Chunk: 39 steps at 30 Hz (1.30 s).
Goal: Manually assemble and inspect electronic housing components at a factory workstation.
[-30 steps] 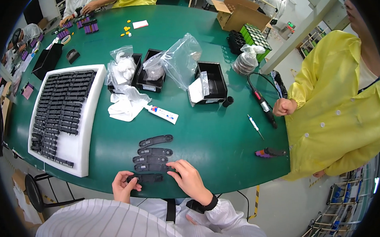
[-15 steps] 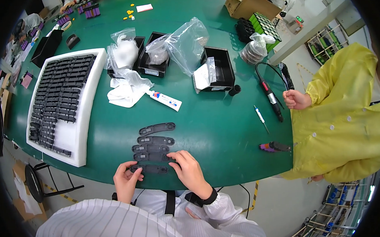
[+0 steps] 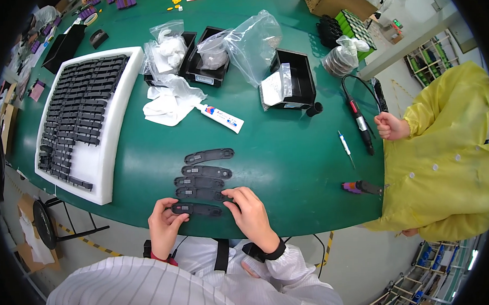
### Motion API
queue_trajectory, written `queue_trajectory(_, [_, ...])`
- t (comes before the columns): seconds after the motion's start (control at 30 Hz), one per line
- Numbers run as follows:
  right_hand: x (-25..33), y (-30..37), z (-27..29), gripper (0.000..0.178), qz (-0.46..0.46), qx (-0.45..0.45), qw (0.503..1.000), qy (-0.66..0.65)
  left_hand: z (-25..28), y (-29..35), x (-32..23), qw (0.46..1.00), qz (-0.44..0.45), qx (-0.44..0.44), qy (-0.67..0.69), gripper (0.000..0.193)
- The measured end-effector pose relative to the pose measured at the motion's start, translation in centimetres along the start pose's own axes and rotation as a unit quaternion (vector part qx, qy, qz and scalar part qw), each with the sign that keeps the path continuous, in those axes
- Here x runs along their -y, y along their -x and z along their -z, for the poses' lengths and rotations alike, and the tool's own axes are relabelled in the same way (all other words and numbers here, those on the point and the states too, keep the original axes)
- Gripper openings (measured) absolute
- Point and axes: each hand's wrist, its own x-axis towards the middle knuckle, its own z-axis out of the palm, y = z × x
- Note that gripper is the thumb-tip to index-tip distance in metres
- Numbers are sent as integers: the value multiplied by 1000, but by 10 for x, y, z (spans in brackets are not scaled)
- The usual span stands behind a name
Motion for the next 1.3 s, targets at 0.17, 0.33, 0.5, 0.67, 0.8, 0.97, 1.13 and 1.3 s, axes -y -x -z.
queue_trajectory(0.17, [3, -1, 1, 27, -1, -4, 1000, 3, 1, 0, 0, 1000, 9, 0, -6, 39])
queue_trajectory(0.33, [3, -1, 0, 27, -2, -2, 1000, 7, 1, 1, -4, 991, -52, -11, -120, 39])
queue_trajectory(0.5, [4, -2, 1, 27, 3, -4, 1000, 10, -2, -1, -10, 974, -109, -37, -193, 38])
queue_trajectory(0.67, [6, -5, 4, 25, -8, 5, 1000, 14, -4, -3, -8, 969, -119, -48, -209, 42])
queue_trajectory(0.8, [6, -9, 8, 24, -1, -2, 1000, 19, -5, -6, -7, 966, -130, -50, -220, 42])
queue_trajectory(0.97, [10, -21, 23, 24, 34, 4, 999, 39, 2, -9, -7, 974, -105, -39, -195, 44])
queue_trajectory(1.13, [34, -53, 60, 23, 95, 12, 991, 91, 22, -24, 4, 991, -82, -82, -64, 30])
queue_trajectory(1.3, [70, -97, 82, 19, 173, -5, 976, 134, 43, -38, -8, 992, -72, -105, 16, 14])
